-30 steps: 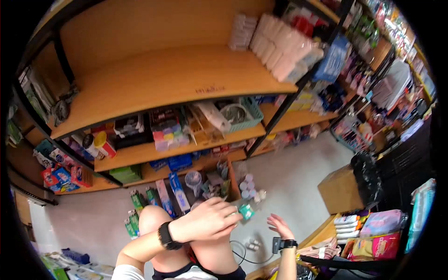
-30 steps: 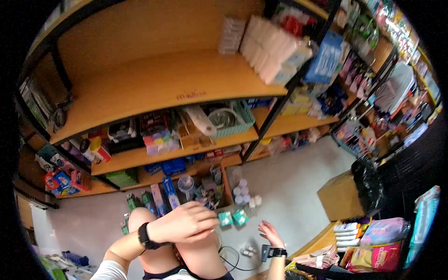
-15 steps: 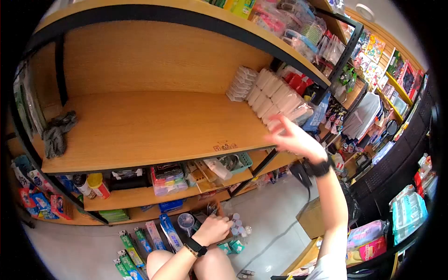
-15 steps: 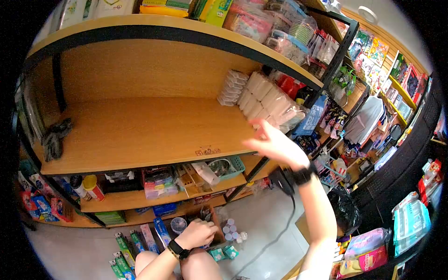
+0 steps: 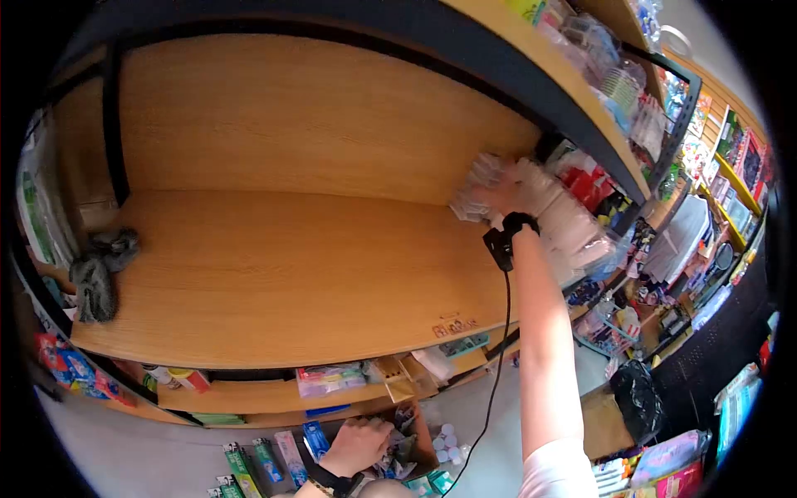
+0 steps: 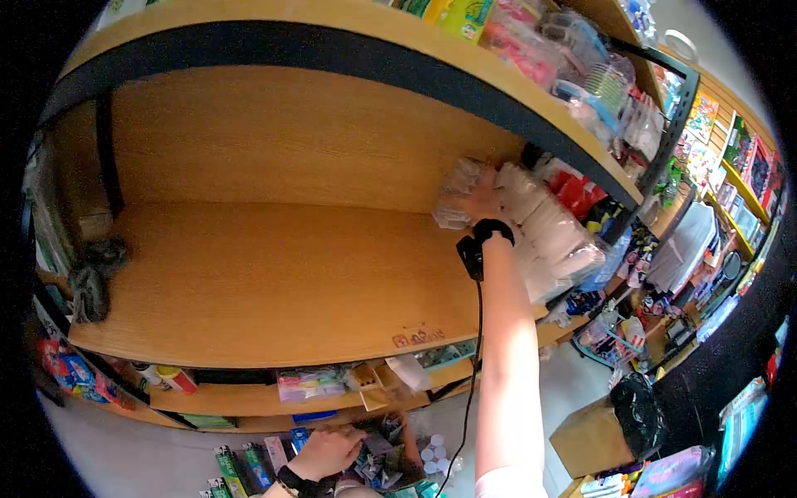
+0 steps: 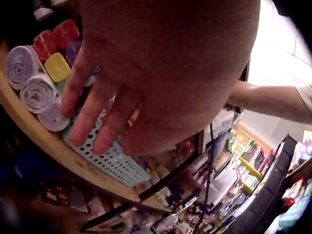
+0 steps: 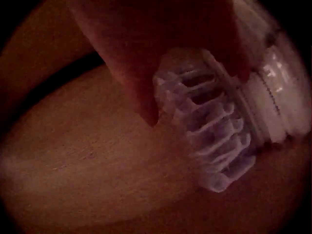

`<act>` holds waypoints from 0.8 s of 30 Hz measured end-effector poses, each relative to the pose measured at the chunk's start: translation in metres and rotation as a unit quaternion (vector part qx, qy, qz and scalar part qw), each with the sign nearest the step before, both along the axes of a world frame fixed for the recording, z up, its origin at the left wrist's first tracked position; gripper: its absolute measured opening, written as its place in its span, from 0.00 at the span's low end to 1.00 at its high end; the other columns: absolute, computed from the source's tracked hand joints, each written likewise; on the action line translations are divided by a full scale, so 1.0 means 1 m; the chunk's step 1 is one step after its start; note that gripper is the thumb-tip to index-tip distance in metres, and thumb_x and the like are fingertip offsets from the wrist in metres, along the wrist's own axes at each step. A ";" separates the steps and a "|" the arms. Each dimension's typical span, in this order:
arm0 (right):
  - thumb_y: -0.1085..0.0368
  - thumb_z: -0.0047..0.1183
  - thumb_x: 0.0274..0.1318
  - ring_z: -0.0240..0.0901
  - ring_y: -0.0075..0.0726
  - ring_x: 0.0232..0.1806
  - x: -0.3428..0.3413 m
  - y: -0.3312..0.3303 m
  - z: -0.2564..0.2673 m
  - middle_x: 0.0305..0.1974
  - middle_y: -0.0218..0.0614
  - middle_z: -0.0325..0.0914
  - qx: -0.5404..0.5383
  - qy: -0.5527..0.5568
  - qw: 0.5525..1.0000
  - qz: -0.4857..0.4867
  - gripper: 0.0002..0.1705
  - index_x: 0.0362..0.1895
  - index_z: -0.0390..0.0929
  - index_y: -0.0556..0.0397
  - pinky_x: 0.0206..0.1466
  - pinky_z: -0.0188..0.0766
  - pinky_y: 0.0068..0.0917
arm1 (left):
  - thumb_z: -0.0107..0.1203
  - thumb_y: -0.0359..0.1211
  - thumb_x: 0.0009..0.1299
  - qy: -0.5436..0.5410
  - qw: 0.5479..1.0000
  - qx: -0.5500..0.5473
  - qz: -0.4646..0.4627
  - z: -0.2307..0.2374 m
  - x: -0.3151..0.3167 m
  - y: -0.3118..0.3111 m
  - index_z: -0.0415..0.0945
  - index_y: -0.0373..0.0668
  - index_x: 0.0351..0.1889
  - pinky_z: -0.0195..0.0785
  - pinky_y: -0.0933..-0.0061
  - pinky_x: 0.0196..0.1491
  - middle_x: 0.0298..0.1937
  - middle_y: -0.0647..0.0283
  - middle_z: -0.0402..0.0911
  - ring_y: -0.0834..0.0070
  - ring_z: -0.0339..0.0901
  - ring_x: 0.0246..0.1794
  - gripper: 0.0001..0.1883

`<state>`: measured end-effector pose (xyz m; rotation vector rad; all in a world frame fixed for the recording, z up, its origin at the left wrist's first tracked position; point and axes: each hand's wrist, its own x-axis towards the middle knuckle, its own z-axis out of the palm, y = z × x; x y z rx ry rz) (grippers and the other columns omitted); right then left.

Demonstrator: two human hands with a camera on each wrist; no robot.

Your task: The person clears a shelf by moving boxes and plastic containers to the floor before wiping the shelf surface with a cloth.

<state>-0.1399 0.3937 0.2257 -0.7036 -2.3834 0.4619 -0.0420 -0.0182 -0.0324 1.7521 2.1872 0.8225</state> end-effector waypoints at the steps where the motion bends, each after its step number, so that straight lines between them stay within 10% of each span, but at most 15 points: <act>1: 0.40 0.63 0.38 0.38 0.55 0.72 -0.007 0.006 -0.005 0.72 0.48 0.36 -0.003 0.032 0.999 0.027 0.67 0.72 0.31 0.46 0.69 0.48 0.43 | 0.48 0.37 0.65 -0.008 1.000 0.005 -0.026 -0.003 0.000 -0.001 0.76 0.44 0.47 0.72 0.62 0.31 0.36 0.57 0.78 0.61 0.77 0.34 0.15; 7: 0.50 0.66 0.42 0.50 0.53 0.68 -0.023 0.018 -0.008 0.65 0.51 0.56 0.029 -0.047 0.992 -0.115 0.63 0.71 0.31 0.45 0.66 0.56 0.45 | 0.50 0.35 0.62 0.030 0.993 0.112 -0.009 -0.012 0.020 0.003 0.76 0.45 0.39 0.70 0.63 0.31 0.29 0.62 0.78 0.64 0.78 0.29 0.10; 10: 0.50 0.65 0.44 0.52 0.56 0.66 -0.024 0.042 -0.023 0.64 0.51 0.58 0.067 -0.003 0.995 -0.071 0.58 0.70 0.37 0.45 0.63 0.57 0.47 | 0.49 0.33 0.60 0.090 0.993 0.081 0.009 -0.005 0.033 0.003 0.75 0.47 0.48 0.65 0.50 0.40 0.35 0.59 0.80 0.58 0.76 0.31 0.17; 24: 0.65 0.67 0.39 0.59 0.45 0.62 0.009 0.015 -0.017 0.61 0.45 0.62 0.009 0.198 0.972 0.123 0.50 0.66 0.51 0.47 0.62 0.59 0.36 | 0.47 0.37 0.66 -0.040 0.999 0.000 -0.009 0.036 0.055 0.000 0.74 0.43 0.41 0.70 0.60 0.33 0.34 0.56 0.78 0.61 0.77 0.34 0.11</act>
